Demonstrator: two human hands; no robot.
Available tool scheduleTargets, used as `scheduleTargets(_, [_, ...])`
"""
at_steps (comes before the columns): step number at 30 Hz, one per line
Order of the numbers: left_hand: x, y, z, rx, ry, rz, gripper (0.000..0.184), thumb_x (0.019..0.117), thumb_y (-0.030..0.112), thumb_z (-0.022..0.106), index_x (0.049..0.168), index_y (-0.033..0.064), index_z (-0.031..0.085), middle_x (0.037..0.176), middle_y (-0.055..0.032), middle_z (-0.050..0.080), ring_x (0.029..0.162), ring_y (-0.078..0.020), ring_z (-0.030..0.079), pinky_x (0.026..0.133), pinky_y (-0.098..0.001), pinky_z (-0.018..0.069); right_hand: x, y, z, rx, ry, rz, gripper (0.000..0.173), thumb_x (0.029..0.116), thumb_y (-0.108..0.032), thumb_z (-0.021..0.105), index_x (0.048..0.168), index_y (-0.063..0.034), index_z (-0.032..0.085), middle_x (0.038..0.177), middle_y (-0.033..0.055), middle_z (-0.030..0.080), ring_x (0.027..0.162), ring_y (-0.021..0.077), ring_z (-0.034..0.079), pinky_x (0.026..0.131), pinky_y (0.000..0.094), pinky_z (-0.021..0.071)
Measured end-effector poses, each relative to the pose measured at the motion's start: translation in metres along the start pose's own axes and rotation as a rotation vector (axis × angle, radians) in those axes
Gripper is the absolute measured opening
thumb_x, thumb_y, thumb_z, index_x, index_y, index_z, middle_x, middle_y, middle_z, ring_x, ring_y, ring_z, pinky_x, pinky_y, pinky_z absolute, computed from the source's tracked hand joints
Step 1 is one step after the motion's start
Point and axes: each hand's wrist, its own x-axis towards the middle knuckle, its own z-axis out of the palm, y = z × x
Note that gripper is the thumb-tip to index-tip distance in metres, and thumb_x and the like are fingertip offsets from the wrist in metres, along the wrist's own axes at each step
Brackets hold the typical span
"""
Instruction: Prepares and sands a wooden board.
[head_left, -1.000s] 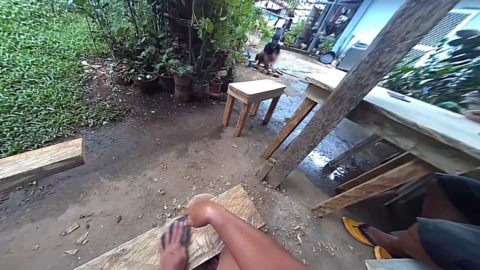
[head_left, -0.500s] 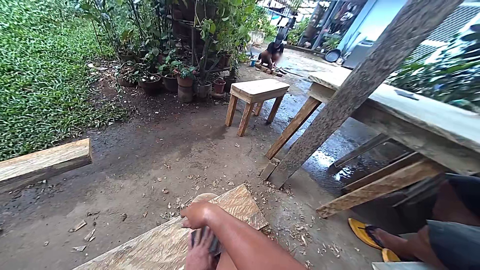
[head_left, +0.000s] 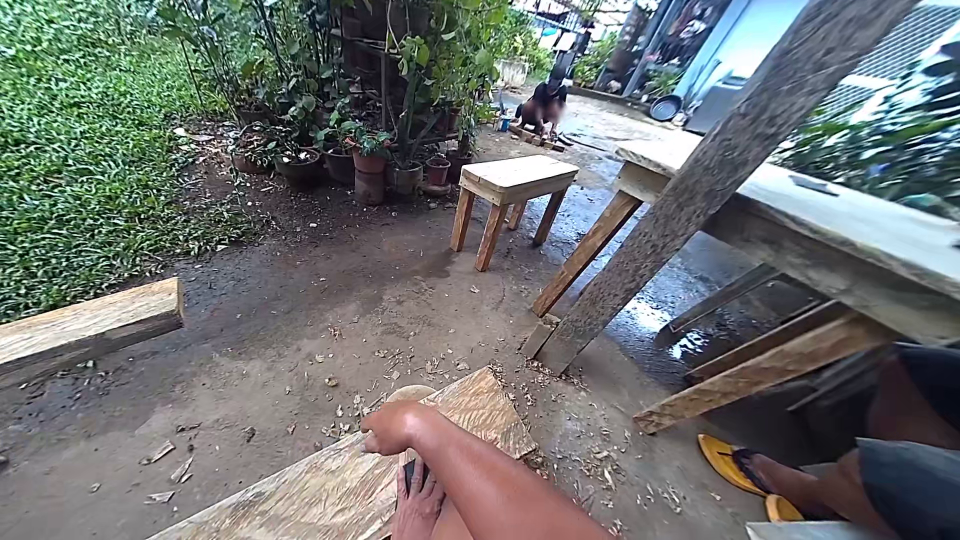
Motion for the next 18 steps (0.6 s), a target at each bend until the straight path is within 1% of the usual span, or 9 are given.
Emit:
scheduleTargets(2, [-0.005, -0.022, 0.011, 0.070, 0.094, 0.006, 0.043, 0.0977, 0.017, 0.056, 0.138, 0.0046, 0.066, 0.148, -0.0162, 0.059, 0.144, -0.0508, 0.042, 0.114, -0.0786, 0.0204, -0.002, -0.004, 0.000, -0.004, -0.012, -0.006, 0.050, 0.1088, -0.036, 0.044, 0.145, -0.0030, 0.052, 0.140, 0.0267, 0.058, 0.134, 0.0434, 0.053, 0.108, 0.0661, 0.0396])
scheduleTargets(4, [-0.011, -0.070, 0.018, 0.141, 0.258, -0.158, 0.048, 0.0957, 0.019, 0.060, 0.141, 0.0032, 0.063, 0.149, -0.0195, 0.057, 0.143, -0.0493, 0.044, 0.115, -0.0756, 0.0237, -0.005, 0.002, 0.003, 0.000, -0.018, -0.014, 0.048, 0.1088, -0.034, 0.045, 0.144, -0.0012, 0.053, 0.138, 0.0281, 0.058, 0.132, 0.0447, 0.054, 0.107, 0.0666, 0.0396])
scheduleTargets(7, [-0.021, -0.137, -0.011, 0.120, 0.299, -0.613, 0.055, 0.1072, 0.025, 0.040, 0.158, 0.0041, 0.039, 0.166, -0.0214, 0.033, 0.154, -0.0495, 0.024, 0.117, -0.0770, 0.0149, -0.009, 0.017, 0.003, 0.019, -0.005, 0.009, 0.049, 0.1087, -0.034, 0.045, 0.145, -0.0014, 0.052, 0.142, 0.0266, 0.057, 0.136, 0.0427, 0.051, 0.111, 0.0647, 0.0373])
scheduleTargets(9, [-0.023, -0.152, -0.032, 0.020, 0.296, -0.873, 0.056, 0.1107, 0.028, 0.035, 0.162, 0.0065, 0.029, 0.170, -0.0198, 0.020, 0.156, -0.0496, 0.012, 0.116, -0.0788, 0.0092, -0.012, 0.022, 0.000, 0.021, -0.007, 0.029, 0.050, 0.1091, -0.035, 0.044, 0.147, -0.0022, 0.050, 0.143, 0.0262, 0.056, 0.138, 0.0423, 0.050, 0.111, 0.0638, 0.0369])
scheduleTargets(10, [-0.020, -0.144, -0.037, -0.004, 0.285, -0.914, 0.057, 0.1106, 0.028, 0.035, 0.163, 0.0062, 0.027, 0.171, -0.0200, 0.017, 0.157, -0.0499, 0.009, 0.115, -0.0792, 0.0073, -0.012, 0.022, -0.001, 0.017, -0.009, 0.034, 0.051, 0.1092, -0.035, 0.044, 0.147, -0.0023, 0.050, 0.143, 0.0265, 0.056, 0.137, 0.0426, 0.051, 0.111, 0.0638, 0.0373])
scheduleTargets(12, [-0.012, -0.105, -0.030, 0.023, 0.254, -0.771, 0.058, 0.1069, 0.022, 0.042, 0.160, 0.0017, 0.031, 0.168, -0.0240, 0.023, 0.155, -0.0522, 0.014, 0.115, -0.0792, 0.0104, -0.009, 0.018, -0.002, 0.007, -0.013, 0.031, 0.051, 0.1092, -0.035, 0.044, 0.147, -0.0012, 0.050, 0.142, 0.0274, 0.056, 0.136, 0.0436, 0.051, 0.111, 0.0644, 0.0371])
scheduleTargets(14, [-0.004, -0.059, -0.010, 0.073, 0.241, -0.449, 0.055, 0.0998, 0.018, 0.055, 0.150, -0.0027, 0.049, 0.159, -0.0276, 0.041, 0.150, -0.0552, 0.028, 0.115, -0.0790, 0.0158, -0.004, 0.010, 0.000, 0.008, -0.002, 0.023, 0.050, 0.1086, -0.035, 0.045, 0.145, -0.0011, 0.052, 0.139, 0.0280, 0.058, 0.134, 0.0447, 0.053, 0.108, 0.0663, 0.0384])
scheduleTargets(16, [-0.002, -0.036, 0.007, 0.107, 0.152, -0.204, 0.053, 0.0984, 0.023, 0.053, 0.147, 0.0032, 0.056, 0.155, -0.0205, 0.049, 0.148, -0.0535, 0.034, 0.113, -0.0795, 0.0174, 0.000, 0.002, 0.001, 0.006, -0.003, 0.020, 0.049, 0.1084, -0.035, 0.045, 0.145, -0.0031, 0.052, 0.139, 0.0271, 0.059, 0.133, 0.0443, 0.054, 0.107, 0.0668, 0.0397])
scheduleTargets(18, [-0.005, -0.048, 0.017, 0.140, 0.169, -0.126, 0.051, 0.0976, 0.025, 0.052, 0.145, 0.0071, 0.060, 0.152, -0.0162, 0.055, 0.145, -0.0517, 0.040, 0.112, -0.0796, 0.0209, 0.003, -0.003, 0.002, -0.005, -0.009, 0.001, 0.049, 0.1086, -0.035, 0.045, 0.145, -0.0037, 0.052, 0.138, 0.0268, 0.059, 0.132, 0.0441, 0.054, 0.106, 0.0666, 0.0405])
